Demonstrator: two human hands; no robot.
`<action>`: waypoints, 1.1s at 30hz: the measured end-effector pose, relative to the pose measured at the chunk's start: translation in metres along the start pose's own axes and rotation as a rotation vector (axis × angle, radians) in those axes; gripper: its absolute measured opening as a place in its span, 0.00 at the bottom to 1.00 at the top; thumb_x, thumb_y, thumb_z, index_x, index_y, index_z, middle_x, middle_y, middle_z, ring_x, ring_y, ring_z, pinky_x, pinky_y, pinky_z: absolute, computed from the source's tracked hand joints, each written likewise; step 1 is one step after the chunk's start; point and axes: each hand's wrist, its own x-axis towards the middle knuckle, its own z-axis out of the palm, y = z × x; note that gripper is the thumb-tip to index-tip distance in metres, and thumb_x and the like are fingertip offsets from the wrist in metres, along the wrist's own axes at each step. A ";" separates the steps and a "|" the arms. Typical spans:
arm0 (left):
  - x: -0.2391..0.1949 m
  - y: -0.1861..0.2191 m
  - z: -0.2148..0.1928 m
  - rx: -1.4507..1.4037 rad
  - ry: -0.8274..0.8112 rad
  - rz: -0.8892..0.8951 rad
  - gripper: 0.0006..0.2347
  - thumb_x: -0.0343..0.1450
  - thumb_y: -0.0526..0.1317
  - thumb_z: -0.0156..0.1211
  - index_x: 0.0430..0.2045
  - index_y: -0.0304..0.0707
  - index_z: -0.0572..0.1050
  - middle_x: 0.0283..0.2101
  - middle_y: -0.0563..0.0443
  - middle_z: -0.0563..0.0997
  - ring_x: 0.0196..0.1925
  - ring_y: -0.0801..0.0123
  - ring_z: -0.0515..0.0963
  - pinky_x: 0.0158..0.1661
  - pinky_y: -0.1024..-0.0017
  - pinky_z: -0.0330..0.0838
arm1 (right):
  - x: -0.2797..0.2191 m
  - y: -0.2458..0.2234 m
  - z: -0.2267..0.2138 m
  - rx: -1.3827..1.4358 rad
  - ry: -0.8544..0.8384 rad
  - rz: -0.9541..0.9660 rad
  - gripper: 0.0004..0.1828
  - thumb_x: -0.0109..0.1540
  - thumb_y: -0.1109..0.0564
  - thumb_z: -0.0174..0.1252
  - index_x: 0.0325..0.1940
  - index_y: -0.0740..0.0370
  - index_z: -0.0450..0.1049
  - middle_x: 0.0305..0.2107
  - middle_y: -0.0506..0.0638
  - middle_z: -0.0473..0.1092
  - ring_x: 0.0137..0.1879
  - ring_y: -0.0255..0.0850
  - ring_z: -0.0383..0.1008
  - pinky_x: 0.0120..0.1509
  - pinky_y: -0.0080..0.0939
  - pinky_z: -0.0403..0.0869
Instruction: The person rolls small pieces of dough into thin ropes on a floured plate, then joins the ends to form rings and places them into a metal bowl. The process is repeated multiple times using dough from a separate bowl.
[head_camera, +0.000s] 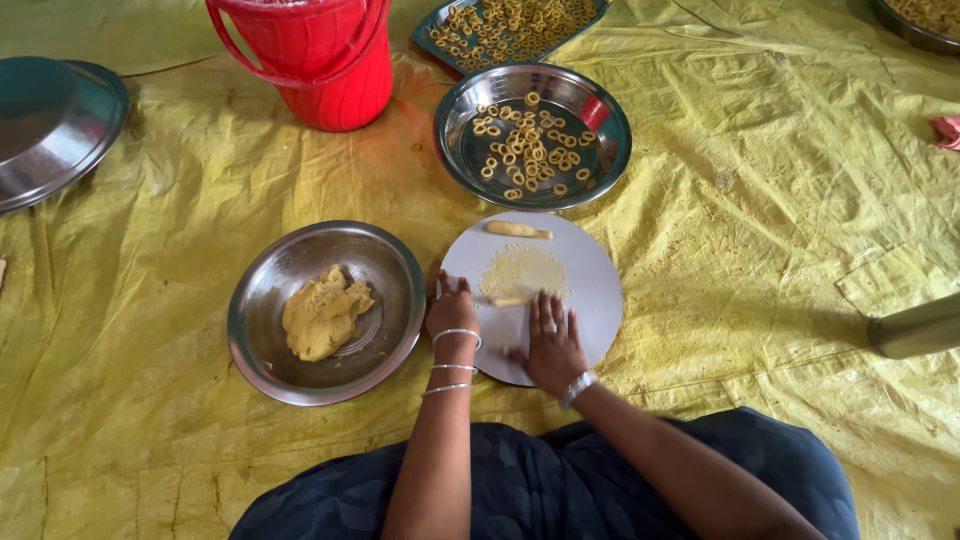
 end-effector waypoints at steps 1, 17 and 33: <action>0.001 -0.001 0.002 0.006 -0.010 0.001 0.26 0.74 0.30 0.50 0.69 0.53 0.62 0.79 0.45 0.47 0.57 0.50 0.79 0.50 0.59 0.79 | 0.018 0.007 -0.007 0.022 0.039 -0.011 0.58 0.64 0.24 0.44 0.78 0.70 0.36 0.77 0.64 0.33 0.82 0.56 0.29 0.80 0.62 0.36; -0.005 0.005 -0.018 0.037 -0.112 -0.030 0.32 0.68 0.27 0.56 0.70 0.54 0.59 0.79 0.48 0.43 0.62 0.52 0.75 0.52 0.62 0.78 | 0.017 0.009 -0.011 0.084 0.108 -0.004 0.57 0.63 0.25 0.45 0.79 0.69 0.38 0.77 0.62 0.34 0.82 0.55 0.30 0.81 0.59 0.35; -0.010 0.004 -0.020 0.027 0.012 0.007 0.30 0.70 0.27 0.57 0.69 0.53 0.62 0.79 0.45 0.46 0.58 0.52 0.79 0.49 0.61 0.80 | 0.025 -0.003 -0.010 -0.016 0.173 -0.107 0.59 0.60 0.24 0.49 0.78 0.69 0.40 0.77 0.61 0.38 0.82 0.52 0.33 0.80 0.63 0.34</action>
